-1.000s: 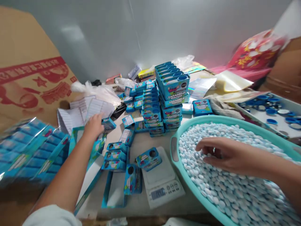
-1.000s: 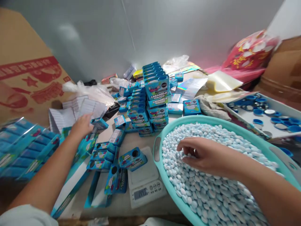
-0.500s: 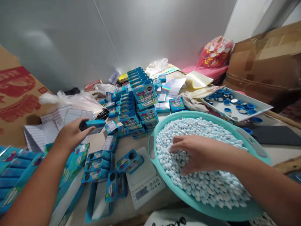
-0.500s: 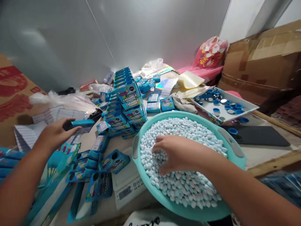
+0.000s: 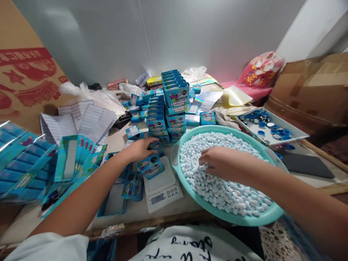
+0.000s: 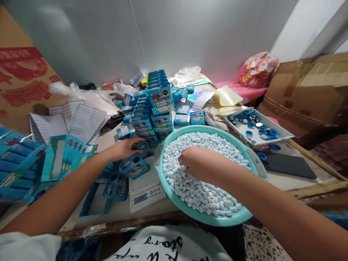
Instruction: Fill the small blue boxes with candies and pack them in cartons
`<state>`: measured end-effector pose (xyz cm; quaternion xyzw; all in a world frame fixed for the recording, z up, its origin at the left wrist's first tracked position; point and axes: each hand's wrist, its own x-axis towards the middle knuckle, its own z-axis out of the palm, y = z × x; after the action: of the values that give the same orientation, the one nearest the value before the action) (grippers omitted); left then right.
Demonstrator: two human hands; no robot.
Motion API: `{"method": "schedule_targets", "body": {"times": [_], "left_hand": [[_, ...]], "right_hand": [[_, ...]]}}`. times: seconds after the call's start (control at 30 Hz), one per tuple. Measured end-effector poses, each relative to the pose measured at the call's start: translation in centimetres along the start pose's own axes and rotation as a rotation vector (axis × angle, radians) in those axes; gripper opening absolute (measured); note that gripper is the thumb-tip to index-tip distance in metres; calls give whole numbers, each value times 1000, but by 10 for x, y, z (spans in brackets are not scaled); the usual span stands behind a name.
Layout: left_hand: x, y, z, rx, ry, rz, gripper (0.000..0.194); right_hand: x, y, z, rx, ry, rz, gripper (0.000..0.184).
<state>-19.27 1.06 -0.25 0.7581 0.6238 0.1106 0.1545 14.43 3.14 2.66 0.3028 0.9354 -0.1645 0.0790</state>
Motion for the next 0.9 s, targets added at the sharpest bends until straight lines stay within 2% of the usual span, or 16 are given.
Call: {"method": "schedule_targets", "body": {"times": [0.1, 0.17, 0.23, 0.33, 0.43, 0.53, 0.63, 0.7, 0.77, 0.83, 0.9], "left_hand": [[-23, 4, -8, -6, 117, -57, 51], [-50, 13, -13, -43, 299, -130, 49], [-83, 28, -9, -170, 543, -220, 44], [-131, 49, 21, -356, 854, -327, 36], [-172, 59, 66, -284, 1083, -345, 33], [-214, 53, 104, -134, 1052, -270, 34], [-257, 34, 123, -19, 1056, -319, 37], [-283, 15, 123, 98, 1126, -449, 36], [-302, -6, 116, 191, 1210, -665, 37], [-313, -26, 108, 189, 1282, -873, 42], [-316, -45, 104, 141, 1309, -954, 45]], "right_hand": [[6, 1, -9, -103, -71, 6, 20], [14, -2, -16, -139, -70, -17, 20], [26, -9, -25, -165, -53, -65, 23], [53, -31, -42, -201, -37, -178, 26], [84, -64, -60, -235, -56, -301, 24], [114, -94, -68, -274, -90, -385, 26], [136, -109, -64, -303, -133, -440, 29], [144, -112, -59, -310, -167, -463, 26], [148, -112, -55, -310, -184, -473, 23], [149, -112, -54, -304, -184, -474, 25], [149, -113, -55, -295, -185, -466, 28]]}}
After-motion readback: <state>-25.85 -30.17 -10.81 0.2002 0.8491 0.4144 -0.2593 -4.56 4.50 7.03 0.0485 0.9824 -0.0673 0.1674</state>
